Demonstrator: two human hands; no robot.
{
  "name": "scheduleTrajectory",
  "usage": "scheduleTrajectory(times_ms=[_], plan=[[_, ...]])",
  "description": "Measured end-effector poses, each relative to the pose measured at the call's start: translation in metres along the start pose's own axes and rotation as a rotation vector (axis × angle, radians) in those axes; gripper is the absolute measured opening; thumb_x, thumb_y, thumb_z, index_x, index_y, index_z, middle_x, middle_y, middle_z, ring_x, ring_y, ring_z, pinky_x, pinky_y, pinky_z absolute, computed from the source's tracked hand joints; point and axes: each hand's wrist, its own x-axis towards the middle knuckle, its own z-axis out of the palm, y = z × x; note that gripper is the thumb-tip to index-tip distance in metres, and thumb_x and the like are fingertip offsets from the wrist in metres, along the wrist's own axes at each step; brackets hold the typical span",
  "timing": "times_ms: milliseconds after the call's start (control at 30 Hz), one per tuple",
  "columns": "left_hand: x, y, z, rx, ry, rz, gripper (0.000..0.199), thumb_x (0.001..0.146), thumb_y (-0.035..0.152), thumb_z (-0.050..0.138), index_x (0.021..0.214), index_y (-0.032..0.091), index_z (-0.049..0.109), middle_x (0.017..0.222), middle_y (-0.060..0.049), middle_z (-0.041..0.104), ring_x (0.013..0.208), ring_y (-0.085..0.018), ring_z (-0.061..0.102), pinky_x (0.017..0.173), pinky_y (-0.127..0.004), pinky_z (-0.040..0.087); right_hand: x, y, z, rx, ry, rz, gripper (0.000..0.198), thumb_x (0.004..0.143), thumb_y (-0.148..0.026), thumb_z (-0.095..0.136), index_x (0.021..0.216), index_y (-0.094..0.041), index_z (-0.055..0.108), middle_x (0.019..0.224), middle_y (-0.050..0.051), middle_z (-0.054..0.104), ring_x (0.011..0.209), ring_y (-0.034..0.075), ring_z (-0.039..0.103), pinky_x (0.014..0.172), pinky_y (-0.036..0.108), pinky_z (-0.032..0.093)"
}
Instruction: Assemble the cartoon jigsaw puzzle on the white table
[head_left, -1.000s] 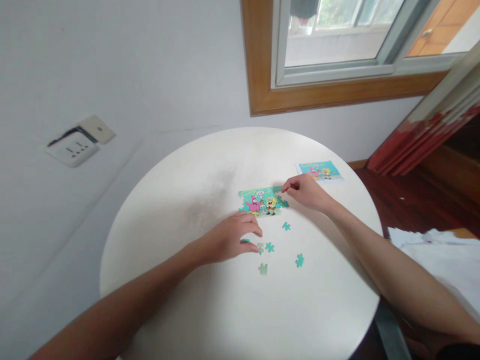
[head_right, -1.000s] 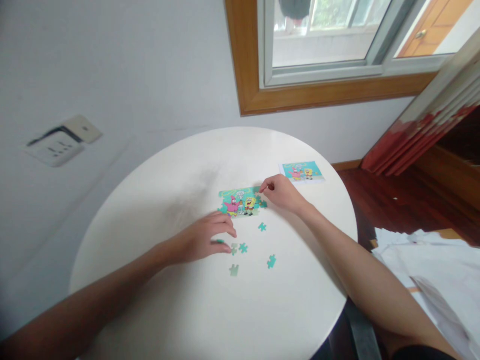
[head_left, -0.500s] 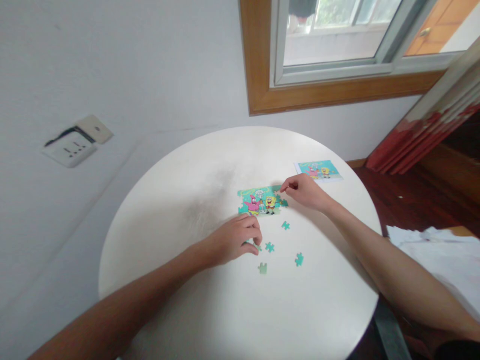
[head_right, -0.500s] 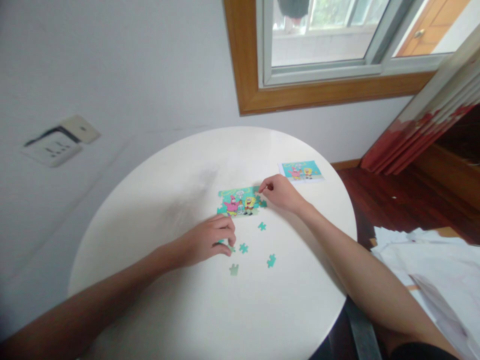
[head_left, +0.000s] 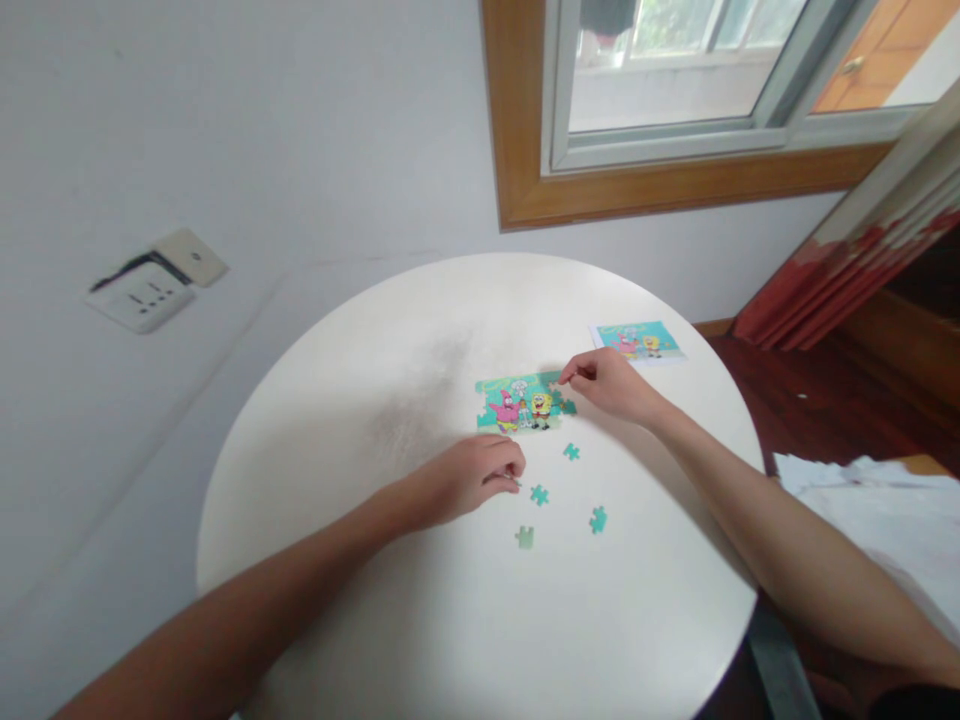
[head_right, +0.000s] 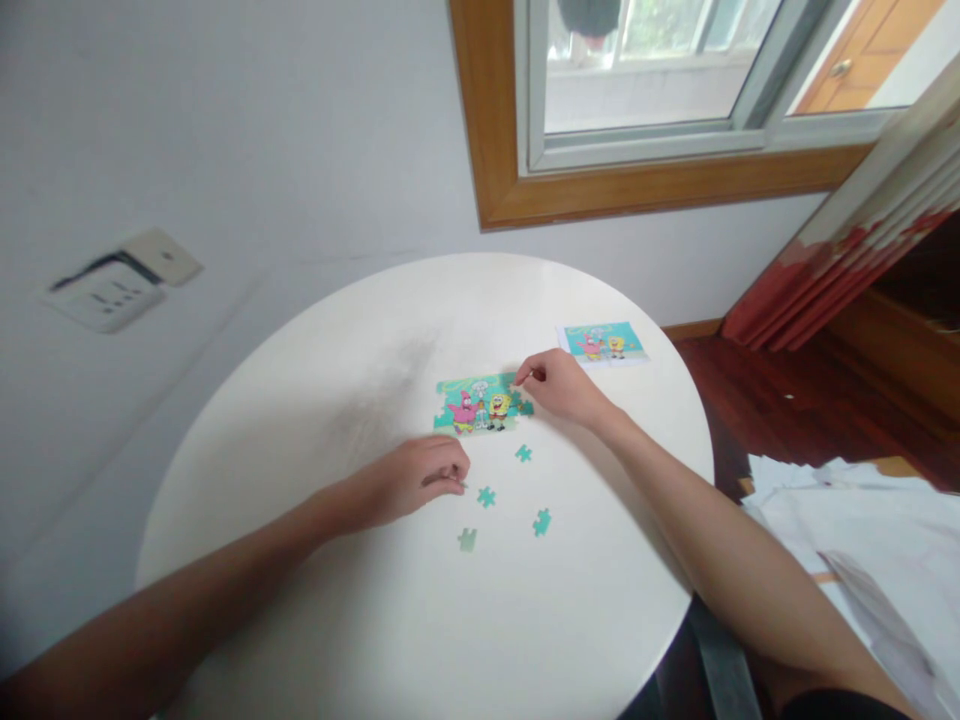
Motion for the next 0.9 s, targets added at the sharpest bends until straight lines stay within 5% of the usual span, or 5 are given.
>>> scheduleTrajectory(times_ms=[167,300,567,900], plan=[[0.003,-0.004,0.000,-0.154,0.316,-0.205,0.007,0.087,0.018,0.060,0.090,0.018,0.066,0.084,-0.002,0.071,0.076,-0.013,0.066,0.073,-0.022,0.050,-0.006,-0.016,0.009,0.153,-0.069,-0.035,0.019,0.079,-0.021,0.055,0.085,-0.013,0.071,0.060,-0.001,0.055,0.053,0.010,0.041,0.052,0.025,0.032],[0.007,-0.005,0.000,-0.347,0.426,-0.331,0.007,0.083,0.024,0.064,0.086,0.017,0.066,0.078,-0.001,0.072,0.074,-0.015,0.070,0.071,-0.023,0.054,-0.017,-0.036,0.025,0.352,-0.216,-0.090,0.021,0.083,-0.033,0.062,0.093,-0.016,0.069,0.066,-0.001,0.058,0.060,0.011,0.047,0.057,0.024,0.038],[0.009,-0.004,0.004,-0.650,0.455,-0.381,0.018,0.077,0.028,0.072,0.082,0.016,0.060,0.070,-0.002,0.071,0.069,-0.018,0.072,0.066,-0.027,0.057,-0.026,-0.044,0.049,0.438,-0.290,-0.089,0.014,0.082,-0.030,0.065,0.085,-0.016,0.070,0.075,0.002,0.066,0.068,0.013,0.056,0.064,0.025,0.044],[0.005,0.000,-0.005,-0.322,0.457,-0.334,0.019,0.092,0.027,0.052,0.087,0.015,0.066,0.075,-0.002,0.071,0.070,-0.013,0.066,0.068,-0.023,0.050,-0.009,-0.010,-0.004,0.187,-0.266,0.114,0.009,0.069,-0.019,0.065,0.073,-0.012,0.071,0.063,0.003,0.064,0.058,0.012,0.054,0.055,0.025,0.041]])
